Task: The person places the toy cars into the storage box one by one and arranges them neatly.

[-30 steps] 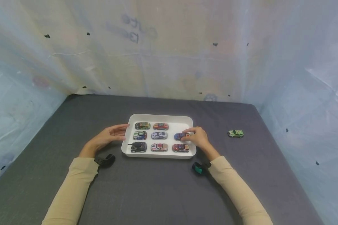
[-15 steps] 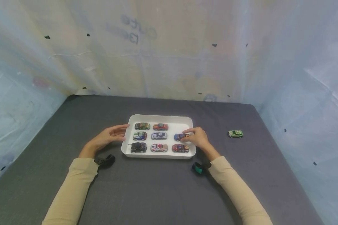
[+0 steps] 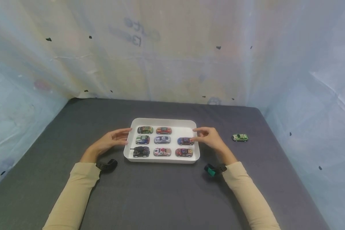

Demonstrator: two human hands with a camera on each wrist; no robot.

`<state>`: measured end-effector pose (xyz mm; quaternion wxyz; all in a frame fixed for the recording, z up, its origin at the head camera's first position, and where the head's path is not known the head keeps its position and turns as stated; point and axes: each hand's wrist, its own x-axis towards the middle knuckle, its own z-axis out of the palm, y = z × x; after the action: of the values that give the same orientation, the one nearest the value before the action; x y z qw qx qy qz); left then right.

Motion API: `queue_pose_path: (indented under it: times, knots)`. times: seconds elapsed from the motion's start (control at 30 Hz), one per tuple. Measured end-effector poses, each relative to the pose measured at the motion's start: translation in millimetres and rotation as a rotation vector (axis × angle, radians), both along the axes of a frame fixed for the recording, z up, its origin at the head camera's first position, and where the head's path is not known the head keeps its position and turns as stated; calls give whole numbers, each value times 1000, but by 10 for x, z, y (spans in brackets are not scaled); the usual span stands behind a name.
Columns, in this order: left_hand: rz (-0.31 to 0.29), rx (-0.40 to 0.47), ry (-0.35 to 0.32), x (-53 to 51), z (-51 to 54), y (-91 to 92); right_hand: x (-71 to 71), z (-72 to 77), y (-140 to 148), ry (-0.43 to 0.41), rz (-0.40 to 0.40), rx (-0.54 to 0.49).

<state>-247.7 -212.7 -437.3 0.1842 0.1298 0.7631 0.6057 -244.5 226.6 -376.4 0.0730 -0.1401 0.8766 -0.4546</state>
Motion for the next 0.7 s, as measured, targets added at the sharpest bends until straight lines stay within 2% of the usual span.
queue_pose_path:
  times: [0.2,0.43,0.7]
  knots:
    - [-10,25,-5,-7,-10,-2,6,55,224,59,49,-45]
    - [-21,35,-11,-3,-15,-5,32,140,516,50,18,-43]
    - [-21,36,-5,-13,-17,-7,35,258,938,79,8,-57]
